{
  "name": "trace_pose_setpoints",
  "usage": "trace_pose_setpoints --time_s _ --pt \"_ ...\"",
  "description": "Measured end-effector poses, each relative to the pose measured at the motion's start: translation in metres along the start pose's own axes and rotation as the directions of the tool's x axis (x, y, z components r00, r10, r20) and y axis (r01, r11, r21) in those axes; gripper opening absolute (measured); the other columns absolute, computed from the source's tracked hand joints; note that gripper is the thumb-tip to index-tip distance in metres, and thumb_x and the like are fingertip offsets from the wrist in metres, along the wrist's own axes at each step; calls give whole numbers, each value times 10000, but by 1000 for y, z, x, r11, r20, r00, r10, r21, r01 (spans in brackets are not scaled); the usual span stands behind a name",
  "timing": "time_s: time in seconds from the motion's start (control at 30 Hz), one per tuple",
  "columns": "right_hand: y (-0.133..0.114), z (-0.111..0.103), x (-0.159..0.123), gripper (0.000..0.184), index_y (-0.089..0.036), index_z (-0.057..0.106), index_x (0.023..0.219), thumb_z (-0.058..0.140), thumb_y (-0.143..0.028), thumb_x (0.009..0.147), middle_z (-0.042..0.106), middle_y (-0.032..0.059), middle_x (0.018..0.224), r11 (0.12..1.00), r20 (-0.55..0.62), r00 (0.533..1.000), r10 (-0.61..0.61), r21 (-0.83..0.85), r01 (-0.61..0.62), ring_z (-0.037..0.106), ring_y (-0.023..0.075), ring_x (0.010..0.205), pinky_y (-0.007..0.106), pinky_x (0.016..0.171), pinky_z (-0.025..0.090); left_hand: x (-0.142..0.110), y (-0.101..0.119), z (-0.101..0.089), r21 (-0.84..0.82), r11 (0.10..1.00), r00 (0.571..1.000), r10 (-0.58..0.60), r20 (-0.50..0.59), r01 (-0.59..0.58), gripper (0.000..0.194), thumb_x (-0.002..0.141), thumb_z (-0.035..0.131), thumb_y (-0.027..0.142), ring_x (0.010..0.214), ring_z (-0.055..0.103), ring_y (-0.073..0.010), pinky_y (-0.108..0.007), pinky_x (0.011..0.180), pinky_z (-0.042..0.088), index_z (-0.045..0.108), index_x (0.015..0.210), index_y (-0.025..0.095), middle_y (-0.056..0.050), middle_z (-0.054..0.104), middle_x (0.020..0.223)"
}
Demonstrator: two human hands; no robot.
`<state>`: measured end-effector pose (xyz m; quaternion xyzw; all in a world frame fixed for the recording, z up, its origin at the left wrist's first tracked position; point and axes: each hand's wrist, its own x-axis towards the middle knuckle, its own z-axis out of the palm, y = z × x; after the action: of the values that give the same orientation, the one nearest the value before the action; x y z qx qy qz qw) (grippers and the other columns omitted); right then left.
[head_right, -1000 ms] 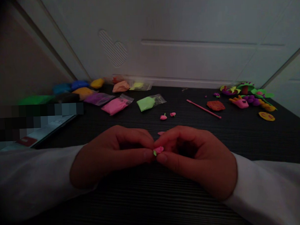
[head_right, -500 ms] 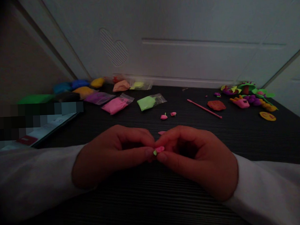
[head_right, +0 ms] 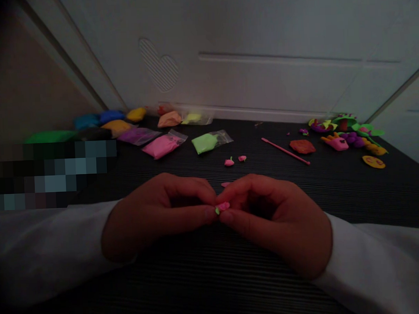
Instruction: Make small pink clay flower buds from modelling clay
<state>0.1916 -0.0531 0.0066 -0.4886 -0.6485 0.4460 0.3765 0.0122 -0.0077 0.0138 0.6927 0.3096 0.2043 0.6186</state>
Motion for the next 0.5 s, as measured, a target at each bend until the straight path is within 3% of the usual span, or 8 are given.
trace_pose_setpoints --time_s 0.17,0.37,0.5 --pt "0 0 0 131 -282 627 790 658 -204 691 628 -46 684 998 11 999 33 48 -33 556 68 590 133 512 433 1 2 1 -2 1000 1000 -7 -9 6 110 749 550 141 653 497 -75 -164 602 377 635 680 158 46 568 673" --pt "0 1 2 115 -245 633 770 676 -212 669 634 -27 647 997 -44 999 20 78 -16 572 98 559 168 455 434 0 -1 1 -48 999 990 -5 -139 -2 74 715 592 131 625 513 -59 -152 556 369 654 721 172 56 605 682" --pt "-1 1 1 116 -247 633 765 680 -221 663 633 -26 638 998 -52 999 11 70 -8 575 103 547 178 444 436 1 -1 0 -112 994 996 -30 -87 20 49 710 620 182 684 546 -74 -163 618 400 661 736 174 43 627 727"
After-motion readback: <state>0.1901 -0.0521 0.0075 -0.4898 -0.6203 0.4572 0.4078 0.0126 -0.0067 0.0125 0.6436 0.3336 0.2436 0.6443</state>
